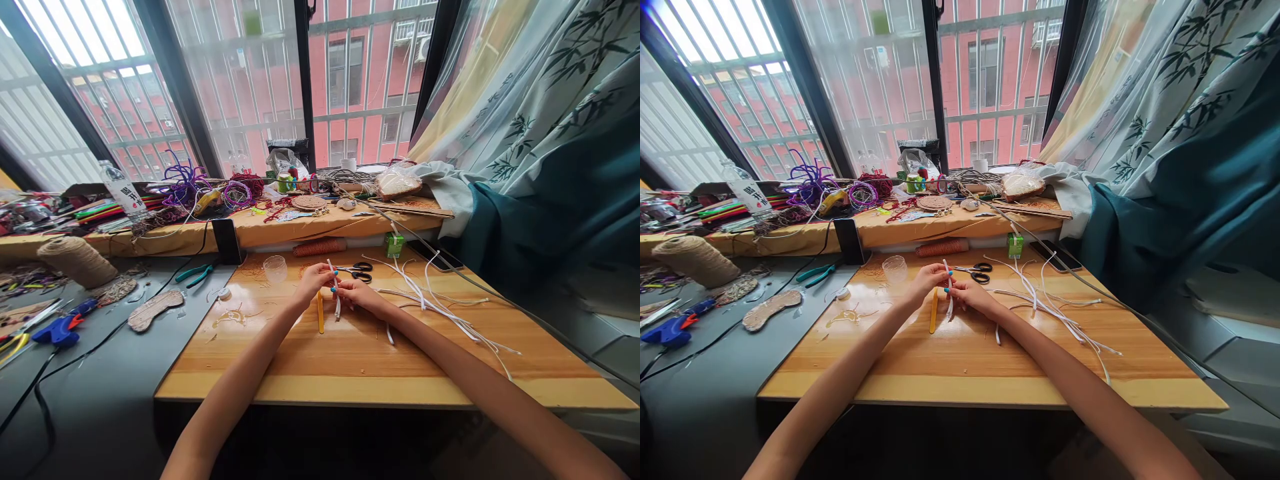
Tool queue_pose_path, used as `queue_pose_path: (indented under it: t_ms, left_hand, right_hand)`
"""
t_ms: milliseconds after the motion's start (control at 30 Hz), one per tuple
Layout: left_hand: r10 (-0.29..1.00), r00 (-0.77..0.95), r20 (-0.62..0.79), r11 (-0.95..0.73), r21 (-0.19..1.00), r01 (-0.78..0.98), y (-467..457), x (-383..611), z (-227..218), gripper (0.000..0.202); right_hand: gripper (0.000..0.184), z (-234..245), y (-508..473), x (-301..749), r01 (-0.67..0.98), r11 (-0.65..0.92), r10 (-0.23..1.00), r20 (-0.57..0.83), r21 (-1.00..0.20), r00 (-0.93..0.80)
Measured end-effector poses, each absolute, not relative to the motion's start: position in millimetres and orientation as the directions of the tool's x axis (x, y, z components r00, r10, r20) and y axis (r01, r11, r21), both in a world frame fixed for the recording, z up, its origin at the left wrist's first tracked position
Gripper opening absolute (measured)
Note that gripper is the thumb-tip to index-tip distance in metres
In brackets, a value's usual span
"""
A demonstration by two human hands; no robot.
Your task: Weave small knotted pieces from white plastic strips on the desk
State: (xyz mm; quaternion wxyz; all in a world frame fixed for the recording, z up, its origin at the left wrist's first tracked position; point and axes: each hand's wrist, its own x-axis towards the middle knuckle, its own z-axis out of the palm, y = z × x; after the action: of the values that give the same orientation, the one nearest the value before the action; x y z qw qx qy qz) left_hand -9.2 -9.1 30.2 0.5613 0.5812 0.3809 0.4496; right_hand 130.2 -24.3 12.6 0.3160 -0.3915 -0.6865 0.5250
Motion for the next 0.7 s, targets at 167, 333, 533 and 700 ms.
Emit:
queue_pose_path:
  t_ms: [167,333,533,700]
  left_hand:
    - [0.951,0.292,0.101,-0.079,0.993,-0.085,-8.9,-8.8,29.7,0.018]
    - [0.958,0.277,0.075,-0.054,0.995,-0.083,-10.0,-8.9,32.6,0.017]
    - [0.958,0.277,0.067,-0.051,0.997,-0.065,-11.6,-9.1,34.0,0.015]
    - [0.961,0.264,0.078,-0.063,0.996,-0.065,-7.6,-9.3,27.8,0.013]
  right_hand:
    - [0.038,15.2,-26.2,131.6,0.202,0.169,0.849,0.039,-0.965,-0.527]
    - [0.040,11.9,-23.4,134.0,0.195,0.194,0.827,0.053,-0.961,-0.560]
    - [0.040,6.4,-21.3,133.8,0.249,0.239,0.848,0.076,-0.939,-0.525]
    - [0.040,6.5,-24.0,130.7,0.324,0.279,0.841,0.067,-0.904,-0.537]
